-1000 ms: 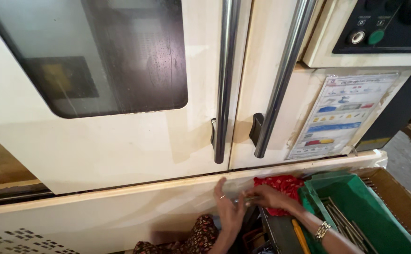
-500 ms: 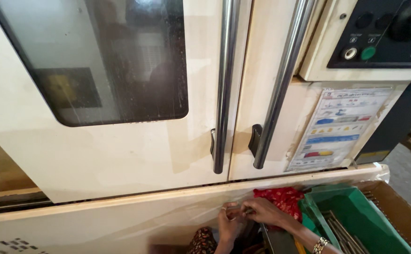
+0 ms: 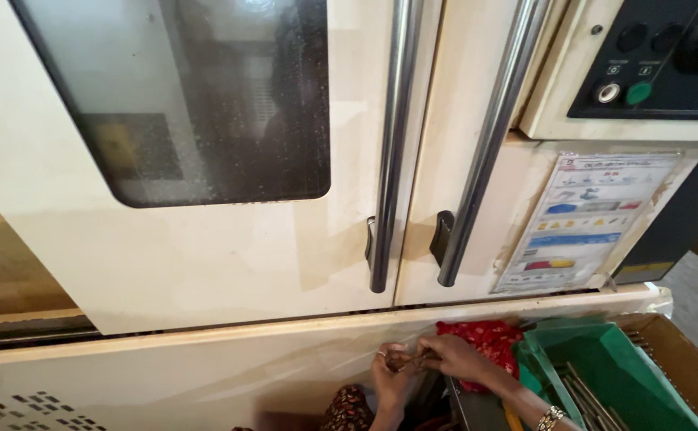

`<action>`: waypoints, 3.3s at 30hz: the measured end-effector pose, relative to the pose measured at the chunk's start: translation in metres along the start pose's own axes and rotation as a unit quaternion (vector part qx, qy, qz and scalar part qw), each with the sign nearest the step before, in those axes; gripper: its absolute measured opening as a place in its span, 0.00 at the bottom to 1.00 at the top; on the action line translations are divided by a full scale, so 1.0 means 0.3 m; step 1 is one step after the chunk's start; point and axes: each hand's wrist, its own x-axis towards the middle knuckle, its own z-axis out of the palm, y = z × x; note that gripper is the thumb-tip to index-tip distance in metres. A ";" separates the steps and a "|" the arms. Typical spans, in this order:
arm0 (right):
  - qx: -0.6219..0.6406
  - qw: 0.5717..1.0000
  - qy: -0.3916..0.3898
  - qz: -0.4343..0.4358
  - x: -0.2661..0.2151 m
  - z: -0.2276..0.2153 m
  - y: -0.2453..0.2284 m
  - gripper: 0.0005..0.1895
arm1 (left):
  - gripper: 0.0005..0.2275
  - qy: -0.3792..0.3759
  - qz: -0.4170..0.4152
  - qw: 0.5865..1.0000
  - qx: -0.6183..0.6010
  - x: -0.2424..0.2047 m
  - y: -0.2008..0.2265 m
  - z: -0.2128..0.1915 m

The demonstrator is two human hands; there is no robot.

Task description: The person repeatedly opens a machine door, removes a metal rod, wipes it with a red cloth, and returns it inside. The person also uses a yellow-handled tool to clean the rod before wiping and reinserting it.

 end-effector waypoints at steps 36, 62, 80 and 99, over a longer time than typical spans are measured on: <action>0.054 0.983 0.067 0.165 0.018 -0.017 -0.193 0.13 | 0.20 -0.027 0.074 0.997 -0.001 -0.076 0.224 0.071; 0.223 0.944 -0.077 0.232 -0.020 0.043 0.096 0.35 | 0.22 -0.172 0.080 0.975 0.118 -0.102 0.338 0.039; -0.052 0.989 -0.055 0.127 -0.015 0.095 0.182 0.29 | 0.27 -0.224 0.041 0.973 0.040 -0.081 0.180 0.030; 0.141 0.985 -0.067 0.069 -0.024 0.088 0.136 0.33 | 0.27 -0.181 0.052 0.981 0.058 -0.081 0.180 0.017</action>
